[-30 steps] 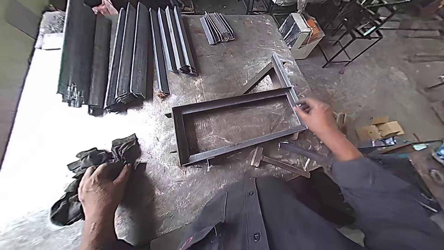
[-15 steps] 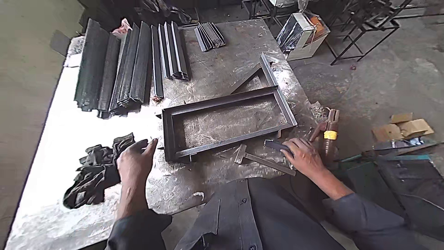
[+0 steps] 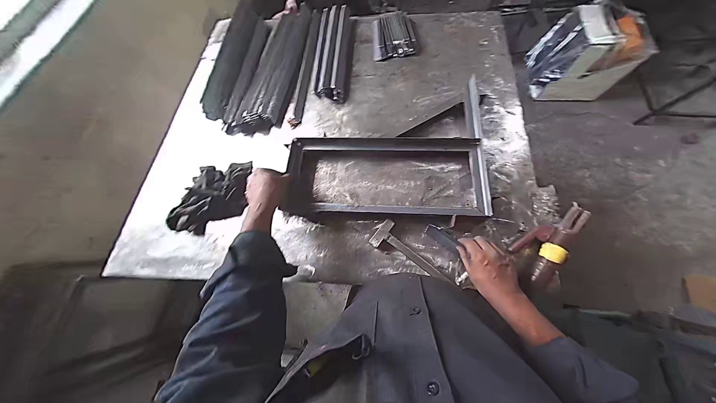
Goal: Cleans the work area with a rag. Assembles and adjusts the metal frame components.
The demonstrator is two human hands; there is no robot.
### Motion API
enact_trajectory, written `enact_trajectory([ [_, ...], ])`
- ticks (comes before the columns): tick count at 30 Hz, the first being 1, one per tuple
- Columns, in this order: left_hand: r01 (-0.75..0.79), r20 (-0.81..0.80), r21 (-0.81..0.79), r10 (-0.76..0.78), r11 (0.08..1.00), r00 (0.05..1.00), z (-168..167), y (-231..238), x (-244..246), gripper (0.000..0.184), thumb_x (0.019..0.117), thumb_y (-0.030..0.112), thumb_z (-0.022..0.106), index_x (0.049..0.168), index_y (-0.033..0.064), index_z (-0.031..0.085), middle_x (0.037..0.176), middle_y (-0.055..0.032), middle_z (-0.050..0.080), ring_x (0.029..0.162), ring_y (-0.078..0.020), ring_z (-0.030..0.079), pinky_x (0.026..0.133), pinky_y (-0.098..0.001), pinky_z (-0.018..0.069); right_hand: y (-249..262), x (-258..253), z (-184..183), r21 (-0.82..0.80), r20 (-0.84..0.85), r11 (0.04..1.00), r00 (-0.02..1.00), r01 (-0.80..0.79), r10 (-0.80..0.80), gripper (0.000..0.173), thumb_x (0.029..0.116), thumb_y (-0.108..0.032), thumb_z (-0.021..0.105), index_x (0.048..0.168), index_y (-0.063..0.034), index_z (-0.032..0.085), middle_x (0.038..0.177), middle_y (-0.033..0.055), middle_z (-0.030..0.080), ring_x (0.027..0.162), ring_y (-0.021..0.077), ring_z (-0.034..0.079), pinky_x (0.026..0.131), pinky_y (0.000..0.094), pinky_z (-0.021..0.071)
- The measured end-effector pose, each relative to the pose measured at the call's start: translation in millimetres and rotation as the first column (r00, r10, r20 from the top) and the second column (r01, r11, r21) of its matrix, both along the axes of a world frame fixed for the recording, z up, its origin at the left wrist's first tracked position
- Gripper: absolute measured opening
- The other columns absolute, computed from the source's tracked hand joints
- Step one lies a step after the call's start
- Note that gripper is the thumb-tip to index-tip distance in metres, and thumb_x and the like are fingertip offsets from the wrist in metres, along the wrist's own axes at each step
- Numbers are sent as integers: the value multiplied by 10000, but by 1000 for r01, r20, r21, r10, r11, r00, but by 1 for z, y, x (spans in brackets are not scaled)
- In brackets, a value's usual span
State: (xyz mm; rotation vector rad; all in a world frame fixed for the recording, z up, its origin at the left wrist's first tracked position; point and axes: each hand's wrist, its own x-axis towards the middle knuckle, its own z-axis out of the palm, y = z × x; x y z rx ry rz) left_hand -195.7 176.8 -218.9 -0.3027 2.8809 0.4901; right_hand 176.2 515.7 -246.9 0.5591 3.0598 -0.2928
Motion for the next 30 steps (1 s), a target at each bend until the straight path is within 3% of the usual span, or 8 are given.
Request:
enact_trajectory([
  [8,-1,-71,33,4,999,997,14,18,15,436,915,368,746,1013,-55,714,1089,-337,683,1076,-524,653,894,-744,486,13,-4,10,-83,60,992,993,-94,99,273,1026,-257,584,1157,-67,728,1091,172,714,1002,361,712,794,521,585],
  [11,-88,283,-10,87,996,955,95,69,47,385,1051,224,597,1285,-80,624,1407,-328,552,1373,-457,493,1122,-630,357,18,-5,12,-135,86,982,985,-135,147,283,1033,-231,564,1179,-45,719,1118,193,707,1014,381,708,813,539,580],
  [13,-63,210,-7,63,998,976,77,57,43,393,1033,258,628,1251,-68,650,1350,-336,586,1324,-483,529,1090,-665,383,25,-1,14,-224,123,963,976,-149,180,290,1037,-235,557,1198,-54,717,1137,187,702,1030,377,701,846,553,567],
  [14,-7,17,6,7,1000,1000,41,35,32,402,967,311,699,1108,-64,711,1176,-351,664,1158,-523,624,964,-726,460,30,1,14,-270,108,949,974,-162,197,295,1032,-251,570,1205,-72,728,1122,173,708,1012,365,707,834,554,572],
  [16,34,-32,51,-32,998,999,11,10,7,446,920,391,746,1035,-39,726,1085,-339,682,1077,-537,643,902,-769,461,41,3,18,-357,31,909,970,-215,241,290,1021,-278,592,1181,-97,752,1073,139,722,970,317,717,828,518,583],
  [23,146,37,58,-148,988,988,14,0,-8,393,941,383,743,975,-9,760,1024,-311,706,1044,-517,658,907,-767,452,36,-38,55,-769,-42,635,997,-76,70,262,986,-299,659,1132,-102,753,1064,20,738,970,45,678,905,252,541],
  [27,283,-164,-34,-285,959,945,25,7,11,439,1018,385,623,1244,18,707,1236,-301,660,1203,-523,595,1005,-761,412,14,-97,70,-923,22,381,997,47,-70,154,969,-188,707,1080,-86,738,939,17,732,836,75,684,795,294,576],
  [30,371,-353,93,-317,924,880,36,37,47,406,1050,380,566,1239,49,704,1199,-225,693,1109,-400,671,991,-629,499,-7,-153,84,-942,57,330,998,64,-29,196,1007,-162,651,1187,-92,689,967,64,713,756,124,661,682,306,559],
])
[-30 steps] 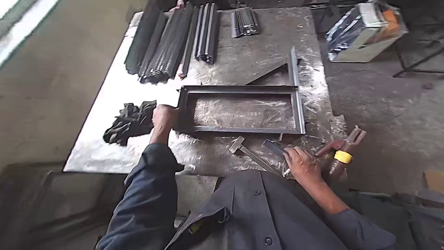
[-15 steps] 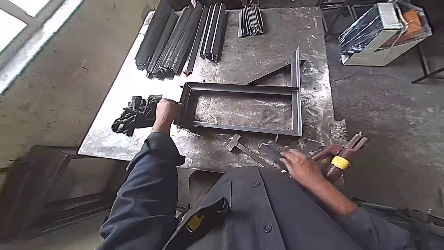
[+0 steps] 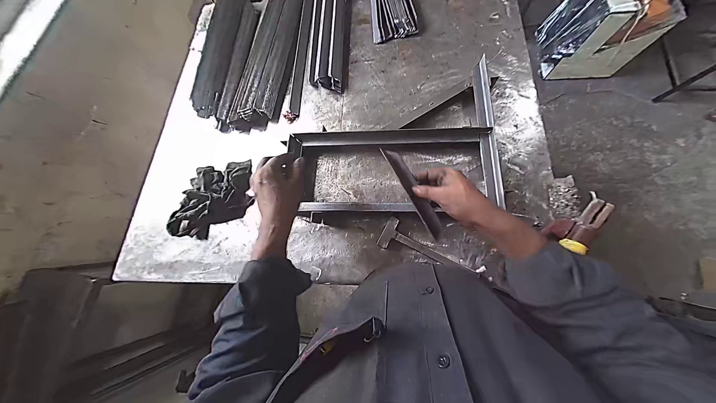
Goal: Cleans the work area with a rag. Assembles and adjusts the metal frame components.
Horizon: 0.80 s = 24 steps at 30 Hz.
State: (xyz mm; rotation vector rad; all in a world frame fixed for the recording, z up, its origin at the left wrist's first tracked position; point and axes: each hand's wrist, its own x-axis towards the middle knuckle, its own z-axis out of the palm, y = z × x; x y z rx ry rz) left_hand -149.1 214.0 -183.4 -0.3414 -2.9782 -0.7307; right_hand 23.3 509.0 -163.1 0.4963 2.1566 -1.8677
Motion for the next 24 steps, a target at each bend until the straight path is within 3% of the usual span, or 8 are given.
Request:
enact_trajectory([
  [2,86,46,212,-97,974,994,-8,18,24,382,1070,345,542,1265,50,687,1169,-191,709,1047,-336,700,947,-576,544,-19,-46,-2,-107,36,994,999,-33,37,241,988,-24,630,1229,-9,641,1019,115,708,790,147,705,712,308,611],
  [5,28,235,425,-140,905,962,-17,42,42,419,1081,368,525,1318,47,656,1107,-155,735,921,-267,737,862,-512,600,-46,-103,-31,-121,94,991,994,-52,64,298,938,39,662,1233,41,618,1009,160,703,769,174,709,710,325,615],
  [11,35,388,337,-173,941,905,-31,64,44,609,1029,487,588,1455,55,546,1202,-168,713,981,-336,710,883,-581,567,-58,-135,-69,-136,174,987,983,84,-60,331,918,18,690,1237,48,607,1006,167,697,811,213,705,726,377,617],
  [15,123,488,212,-215,969,846,-38,91,36,556,991,410,665,1404,47,581,1169,-205,714,1061,-383,699,945,-619,539,-47,-116,-77,46,117,999,993,27,-32,320,931,-132,726,1225,-33,649,952,98,668,734,136,596,649,313,511],
  [17,177,550,37,-168,983,818,-33,102,44,707,968,412,663,1534,66,420,1228,-221,688,1141,-408,673,967,-628,525,-43,-114,-73,233,118,972,993,-37,10,357,901,-152,772,1221,-36,665,1041,123,710,883,188,675,820,386,560],
  [20,214,567,-42,-153,976,810,-31,103,47,848,945,406,662,1621,93,258,1275,-198,680,1168,-394,671,966,-618,533,-39,-74,-39,619,17,774,987,-136,160,374,937,-276,695,1269,-108,646,1145,103,698,1045,236,676,946,462,532],
  [22,233,569,-3,-191,972,800,-30,100,46,855,957,397,665,1624,71,241,1298,-200,669,1194,-387,660,995,-608,523,-36,-24,-21,736,-68,658,950,-158,305,346,985,-379,625,1180,-102,695,1071,111,718,972,263,701,868,494,557],
  [24,232,571,25,-205,972,795,-30,99,45,827,954,390,671,1604,56,282,1312,-197,662,1213,-375,651,1015,-601,513,-31,26,-26,794,-26,551,892,-255,451,397,959,-484,650,1100,-121,725,976,99,722,891,267,714,773,500,585],
])
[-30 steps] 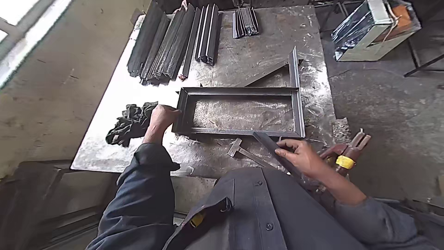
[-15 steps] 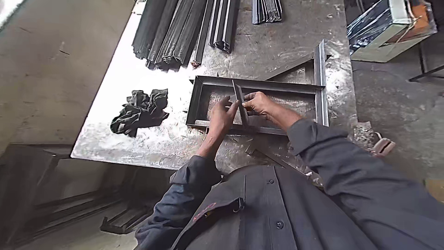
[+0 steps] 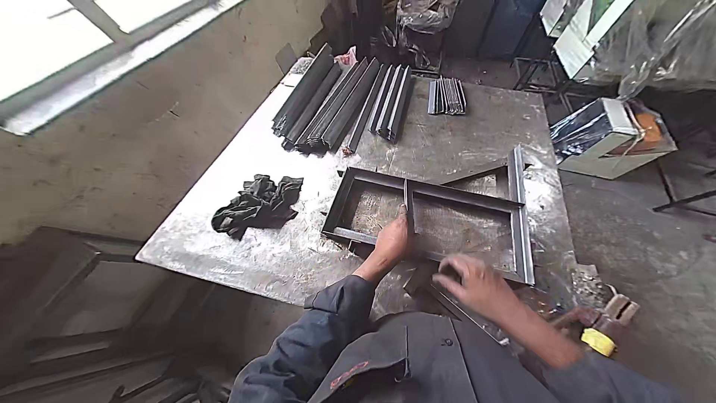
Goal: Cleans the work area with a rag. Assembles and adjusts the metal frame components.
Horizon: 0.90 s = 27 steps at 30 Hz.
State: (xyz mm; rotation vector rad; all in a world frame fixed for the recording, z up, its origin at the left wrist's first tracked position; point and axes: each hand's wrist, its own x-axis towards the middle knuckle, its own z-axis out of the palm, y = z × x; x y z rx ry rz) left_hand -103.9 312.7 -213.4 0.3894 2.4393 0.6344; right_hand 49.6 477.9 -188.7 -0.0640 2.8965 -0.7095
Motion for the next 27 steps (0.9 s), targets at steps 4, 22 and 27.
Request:
enact_trajectory([
  [4,13,-13,4,-13,1000,1000,-1,0,0,819,953,391,678,1597,59,297,1329,-198,652,1235,-371,638,1033,-600,505,5,52,-27,163,310,981,950,-104,49,545,919,-398,738,1355,-92,618,1192,202,674,1100,384,670,907,551,549],
  [22,-8,-42,-11,8,1000,999,-9,-2,7,883,903,433,750,1560,35,316,1137,-222,709,1050,-425,700,836,-647,559,28,-56,144,461,113,854,970,-242,214,513,1002,-309,661,1478,-206,501,874,167,693,750,397,697,634,601,554],
  [27,-36,5,4,36,999,999,-10,-2,6,913,894,408,725,1606,85,253,1135,-198,722,1041,-406,711,825,-638,565,-52,-185,167,688,268,503,827,-524,495,394,1056,-217,503,1412,-356,599,906,147,693,875,404,688,678,594,527],
])
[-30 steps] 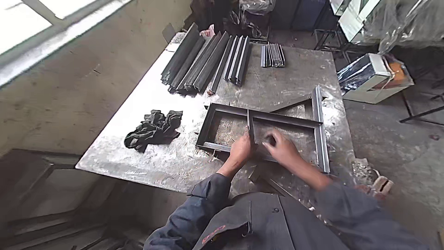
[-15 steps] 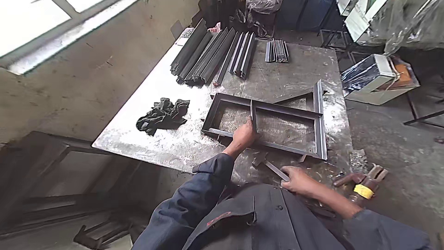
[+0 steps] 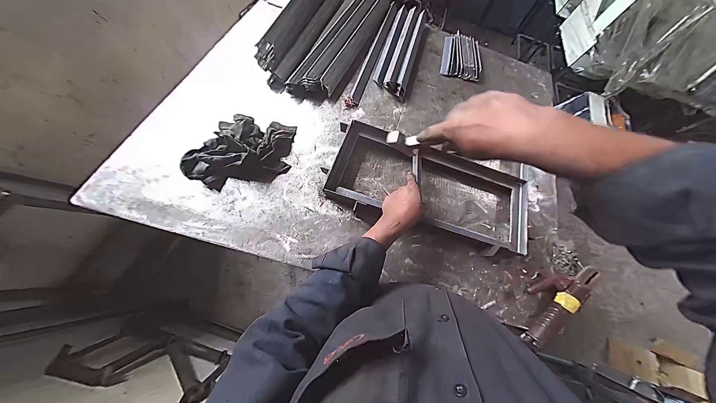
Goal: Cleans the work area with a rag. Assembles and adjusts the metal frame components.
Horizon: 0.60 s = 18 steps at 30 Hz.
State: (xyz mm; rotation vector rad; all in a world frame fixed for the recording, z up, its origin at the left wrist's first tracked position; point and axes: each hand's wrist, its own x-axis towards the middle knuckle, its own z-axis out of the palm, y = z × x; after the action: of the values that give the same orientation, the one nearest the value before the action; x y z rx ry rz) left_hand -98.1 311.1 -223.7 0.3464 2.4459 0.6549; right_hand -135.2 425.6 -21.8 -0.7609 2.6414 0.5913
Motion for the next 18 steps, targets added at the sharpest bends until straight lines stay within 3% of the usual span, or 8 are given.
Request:
enact_trajectory([
  [4,-16,35,18,15,1000,999,3,-1,1,921,910,391,711,1632,98,221,1172,-201,712,1052,-410,706,831,-639,564,-56,-57,-11,129,68,992,998,7,-16,348,1056,-245,525,1386,-302,618,1032,166,691,1020,419,668,762,629,523],
  [5,-16,42,21,15,1000,999,5,-1,1,917,910,387,712,1631,99,223,1165,-200,715,1048,-407,708,830,-637,565,-57,-64,-20,151,82,989,996,13,-25,284,1045,-230,544,1302,-239,666,1017,177,687,1009,430,667,747,643,520],
  [7,-7,45,23,6,1000,999,8,-3,-1,914,917,374,699,1632,87,207,1151,-195,717,1045,-399,710,825,-618,571,-53,-68,-40,251,110,967,992,29,-58,138,998,-157,576,972,-88,692,883,194,661,878,438,665,624,634,492],
  [9,7,59,19,-8,1000,998,9,-3,0,918,924,367,693,1637,84,189,1151,-194,717,1047,-394,711,826,-605,574,-61,-64,-52,395,142,918,985,34,-98,212,1019,-152,539,878,-55,663,856,181,644,849,413,664,580,586,487],
  [13,14,71,8,-14,1000,997,13,-4,0,931,934,363,687,1647,89,154,1162,-193,714,1054,-388,711,835,-601,574,-80,-70,-51,442,157,896,987,-50,-22,169,987,-103,574,858,-49,668,837,182,632,830,406,650,575,558,461],
  [15,9,67,13,-10,1000,998,12,-3,-2,932,930,368,687,1646,88,159,1159,-195,716,1051,-392,712,834,-603,574,-75,-75,-43,369,143,928,990,-45,-8,157,1010,-176,574,948,-88,688,889,182,649,867,421,656,592,595,476],
  [17,9,67,10,-9,1000,998,10,-2,-1,933,927,377,693,1644,90,169,1150,-194,718,1047,-392,713,830,-606,573,-65,-74,-39,285,142,958,989,-6,-36,166,991,-167,587,1096,-158,716,940,172,672,906,426,666,635,632,498],
  [18,8,64,11,-8,1000,998,9,-1,0,928,924,379,697,1639,87,181,1140,-194,720,1041,-393,714,826,-608,575,-56,-71,-42,269,148,963,988,5,-46,177,976,-146,594,1100,-153,721,931,177,678,899,429,670,646,640,499],
])
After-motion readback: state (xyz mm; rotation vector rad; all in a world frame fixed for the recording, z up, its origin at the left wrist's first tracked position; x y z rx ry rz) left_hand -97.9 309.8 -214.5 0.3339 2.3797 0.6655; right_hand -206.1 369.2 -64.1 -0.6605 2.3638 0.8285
